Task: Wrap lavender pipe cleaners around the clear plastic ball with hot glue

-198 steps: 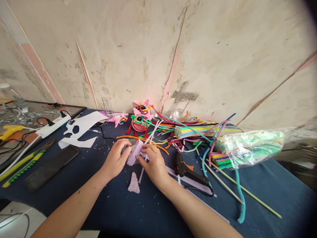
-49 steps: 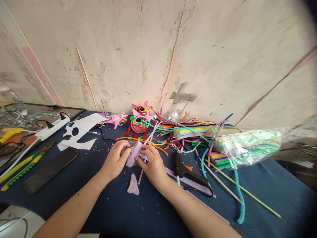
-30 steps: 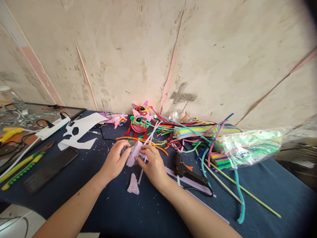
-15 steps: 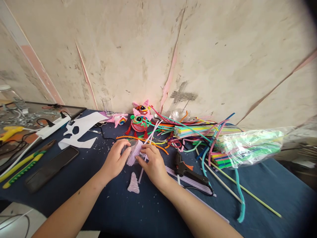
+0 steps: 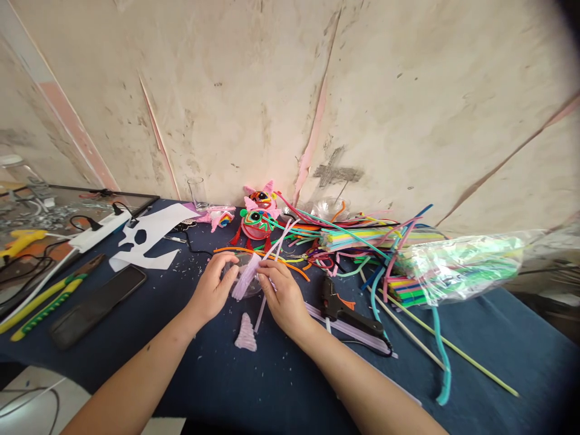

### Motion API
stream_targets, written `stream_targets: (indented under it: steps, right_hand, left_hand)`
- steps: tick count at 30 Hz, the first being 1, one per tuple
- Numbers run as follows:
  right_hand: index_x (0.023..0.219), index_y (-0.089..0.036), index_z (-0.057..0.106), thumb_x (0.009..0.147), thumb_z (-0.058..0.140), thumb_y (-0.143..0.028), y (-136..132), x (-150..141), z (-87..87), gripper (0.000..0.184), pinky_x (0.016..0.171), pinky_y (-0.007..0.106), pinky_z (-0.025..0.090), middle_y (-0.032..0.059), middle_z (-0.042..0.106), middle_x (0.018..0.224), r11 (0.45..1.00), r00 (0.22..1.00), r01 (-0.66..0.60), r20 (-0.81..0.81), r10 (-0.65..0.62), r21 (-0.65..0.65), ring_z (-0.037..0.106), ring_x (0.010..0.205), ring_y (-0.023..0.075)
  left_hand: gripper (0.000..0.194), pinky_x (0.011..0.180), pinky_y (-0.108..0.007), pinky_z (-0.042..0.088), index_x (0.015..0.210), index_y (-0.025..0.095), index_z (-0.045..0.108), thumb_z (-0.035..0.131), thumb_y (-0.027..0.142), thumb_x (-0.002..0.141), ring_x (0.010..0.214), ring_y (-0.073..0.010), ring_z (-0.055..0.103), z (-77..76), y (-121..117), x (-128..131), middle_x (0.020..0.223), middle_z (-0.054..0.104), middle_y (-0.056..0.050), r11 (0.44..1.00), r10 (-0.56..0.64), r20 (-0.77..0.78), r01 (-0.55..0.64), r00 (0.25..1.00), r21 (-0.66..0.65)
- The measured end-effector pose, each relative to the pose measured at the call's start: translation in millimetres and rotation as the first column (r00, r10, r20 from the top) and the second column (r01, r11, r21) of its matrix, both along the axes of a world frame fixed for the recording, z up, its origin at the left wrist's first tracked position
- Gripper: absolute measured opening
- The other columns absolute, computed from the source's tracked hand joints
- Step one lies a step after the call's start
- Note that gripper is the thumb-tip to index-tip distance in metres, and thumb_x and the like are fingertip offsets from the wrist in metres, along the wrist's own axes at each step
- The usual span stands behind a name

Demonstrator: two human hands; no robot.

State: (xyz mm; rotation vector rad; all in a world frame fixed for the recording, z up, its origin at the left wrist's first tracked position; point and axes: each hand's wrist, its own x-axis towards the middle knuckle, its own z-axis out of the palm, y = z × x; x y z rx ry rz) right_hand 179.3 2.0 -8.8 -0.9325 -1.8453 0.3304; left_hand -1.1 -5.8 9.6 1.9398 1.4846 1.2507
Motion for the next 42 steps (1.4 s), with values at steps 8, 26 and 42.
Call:
stream_targets:
  steps: [8,26,42]
  right_hand:
    - [0.093,-0.02,0.065,0.088,0.048,-0.023,5.7,4.8,-2.8,0.017,0.081,0.038,0.052,0.0091,0.067,0.093,0.984,0.987,0.032,-0.15,-0.059,-0.176,0.063,0.089,0.0219]
    - [0.113,-0.02,0.059,0.076,0.063,-0.036,2.2,2.3,4.6,0.041,0.077,0.037,0.053,0.0106,0.064,0.11,0.908,0.932,-0.116,-0.361,-0.04,-0.402,0.06,0.101,0.025]
    - [0.111,-0.019,0.055,0.063,0.071,-0.041,1.4,-2.1,5.9,0.055,0.087,0.041,0.053,0.014,0.063,0.12,0.784,0.87,-0.207,-0.476,-0.125,-0.585,0.059,0.113,0.0295]
  left_hand:
    - [0.064,0.102,-0.048,0.04,0.121,0.024,0.048,0.077,0.024,0.064,0.126,-0.0302,0.046,-11.3,1.3,-7.1,0.134,0.047,-0.011,0.993,-0.11,0.075,0.113,0.991,-0.035]
    - [0.069,0.094,-0.041,0.048,0.127,0.024,0.043,0.076,0.028,0.066,0.121,-0.028,0.051,-4.7,-4.8,7.4,0.137,0.047,-0.012,0.96,-0.1,0.446,0.204,0.89,-0.192]
    - [0.06,0.108,-0.05,0.037,0.139,0.029,0.039,0.061,0.03,0.084,0.133,-0.0297,0.041,-26.5,-5.2,7.1,0.142,0.043,-0.011,0.979,-0.145,-0.004,0.144,0.989,0.147]
